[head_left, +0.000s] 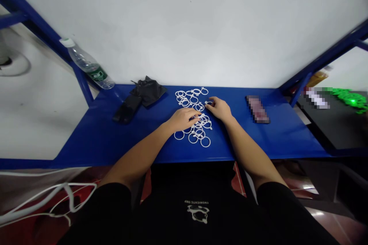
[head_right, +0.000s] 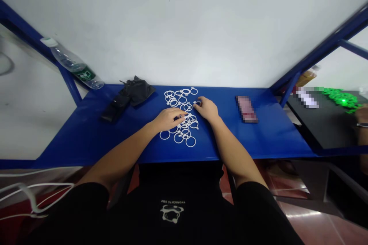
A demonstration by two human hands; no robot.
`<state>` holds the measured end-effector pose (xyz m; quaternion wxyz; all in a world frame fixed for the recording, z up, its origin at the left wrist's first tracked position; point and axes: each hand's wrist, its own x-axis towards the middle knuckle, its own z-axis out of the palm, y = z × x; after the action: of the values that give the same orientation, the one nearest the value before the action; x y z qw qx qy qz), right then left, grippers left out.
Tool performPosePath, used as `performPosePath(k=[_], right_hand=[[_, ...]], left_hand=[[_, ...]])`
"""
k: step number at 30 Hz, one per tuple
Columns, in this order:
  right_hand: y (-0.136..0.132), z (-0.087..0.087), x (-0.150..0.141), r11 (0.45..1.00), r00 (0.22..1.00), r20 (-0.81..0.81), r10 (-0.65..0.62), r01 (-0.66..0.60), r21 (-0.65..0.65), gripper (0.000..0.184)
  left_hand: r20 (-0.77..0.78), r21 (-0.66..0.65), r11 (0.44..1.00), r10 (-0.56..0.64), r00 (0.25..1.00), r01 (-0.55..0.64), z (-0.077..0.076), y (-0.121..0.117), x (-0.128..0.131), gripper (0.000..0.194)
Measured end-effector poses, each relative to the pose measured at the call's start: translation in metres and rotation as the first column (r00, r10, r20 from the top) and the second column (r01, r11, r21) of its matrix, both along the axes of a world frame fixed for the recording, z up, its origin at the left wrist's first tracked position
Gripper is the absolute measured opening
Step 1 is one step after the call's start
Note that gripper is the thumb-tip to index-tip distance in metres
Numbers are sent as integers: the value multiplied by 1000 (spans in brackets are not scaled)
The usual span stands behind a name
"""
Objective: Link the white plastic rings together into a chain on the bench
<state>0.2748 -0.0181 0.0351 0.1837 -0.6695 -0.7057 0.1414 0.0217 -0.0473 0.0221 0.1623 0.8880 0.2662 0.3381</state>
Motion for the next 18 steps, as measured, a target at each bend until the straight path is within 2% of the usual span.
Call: performPosePath(k=[4,9,13,18], right_hand=[[-3,5,0,999,998,62,-13,15,-39,27],[-7,7,-3,1000,998,70,7,-6,-4,16],[-8,5,-3,994,998,-22,55,-52,100,14],[-14,5,-9,965,975,-102,200,-178,190,21]], left_hand=[[-7,-10,1000,5,1000,-5,0,1,-1,19],[-19,-1,999,51,999,-51,-4,4,-2,22],[-49,-4,996,92,995,-93,-3,3,-1,22],[-58,-21,984,177,982,-179,6,0,-1,23]])
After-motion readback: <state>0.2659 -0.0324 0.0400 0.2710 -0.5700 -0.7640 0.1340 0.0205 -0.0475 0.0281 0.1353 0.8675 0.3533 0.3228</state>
